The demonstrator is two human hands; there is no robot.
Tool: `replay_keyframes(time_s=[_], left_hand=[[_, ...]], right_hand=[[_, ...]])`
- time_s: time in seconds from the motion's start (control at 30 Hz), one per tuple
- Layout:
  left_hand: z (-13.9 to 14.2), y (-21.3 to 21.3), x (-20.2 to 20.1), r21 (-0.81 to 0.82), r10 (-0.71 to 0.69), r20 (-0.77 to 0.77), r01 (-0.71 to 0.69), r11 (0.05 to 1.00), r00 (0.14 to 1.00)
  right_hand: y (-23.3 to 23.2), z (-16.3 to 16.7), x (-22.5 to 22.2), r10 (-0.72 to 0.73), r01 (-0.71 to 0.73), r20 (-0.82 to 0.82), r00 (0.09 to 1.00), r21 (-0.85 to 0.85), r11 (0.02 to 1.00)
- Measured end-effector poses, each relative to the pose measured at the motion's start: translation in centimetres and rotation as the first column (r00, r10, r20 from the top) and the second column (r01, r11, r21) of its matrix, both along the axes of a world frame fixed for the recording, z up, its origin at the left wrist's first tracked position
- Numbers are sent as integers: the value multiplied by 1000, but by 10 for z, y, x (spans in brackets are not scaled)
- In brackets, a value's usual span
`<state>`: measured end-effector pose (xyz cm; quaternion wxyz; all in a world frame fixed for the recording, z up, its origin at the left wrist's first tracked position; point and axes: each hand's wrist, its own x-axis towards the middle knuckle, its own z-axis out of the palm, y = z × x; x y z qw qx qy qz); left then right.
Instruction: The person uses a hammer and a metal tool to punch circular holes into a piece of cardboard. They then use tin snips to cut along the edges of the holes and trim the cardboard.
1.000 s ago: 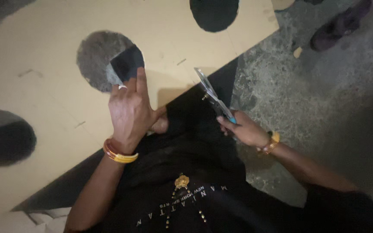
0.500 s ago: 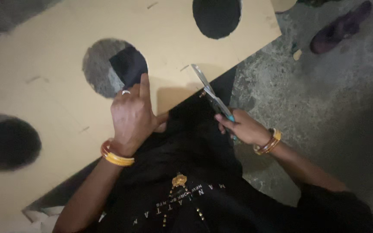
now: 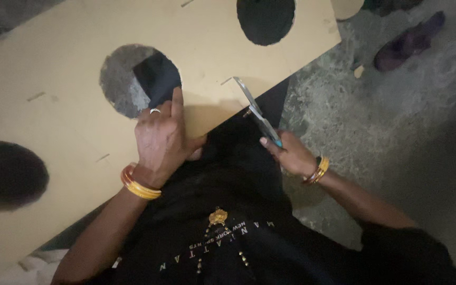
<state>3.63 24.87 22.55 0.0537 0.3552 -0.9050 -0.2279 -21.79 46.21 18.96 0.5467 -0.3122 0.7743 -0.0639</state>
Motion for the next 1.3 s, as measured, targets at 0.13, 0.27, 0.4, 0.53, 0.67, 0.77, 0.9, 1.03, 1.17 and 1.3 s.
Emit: replay_keyframes(time_s=[0.13,0.27,0.4,0.53,0.67,0.77,0.9,1.03,1.17,1.3], left_hand=[[-1,-14,-2,-85,4,-19,-6,996,1000],[-4,-34,-16,-11,31,33,-31,999,999],[-2,-35,-32,-108,2,-52,-7,994,999],[1,-29,-39,-69,-2,-25,1,998,1000],[1,-25,-38,-62,5,-30,-7,998,1000],[-1,-22,-37,-56,1,-61,-5,998,998],[-1,-21,-37,-60,-24,-33,22,998,999],[-2,-23,-39,-54,-32,-8,31,998,999],[-2,-24,-39,-77,-16,-4,16,997,1000],[-4,-24,-39,-49,-44,-3,44,998,999]], right_hand=[[6,19,2,2,36,305,952,-119,992],[9,33,8,-57,91,318,947,-95,991],[6,32,10,-56,61,179,982,-22,998],[5,28,8,-35,40,146,989,-30,999],[5,28,9,-69,74,158,985,-30,997],[2,27,8,-57,53,145,988,28,998],[-2,27,6,-42,34,128,991,60,998],[-4,28,5,-97,87,179,979,60,994],[-4,25,8,-19,18,66,998,11,1000],[-7,20,11,-26,26,12,1000,27,999]])
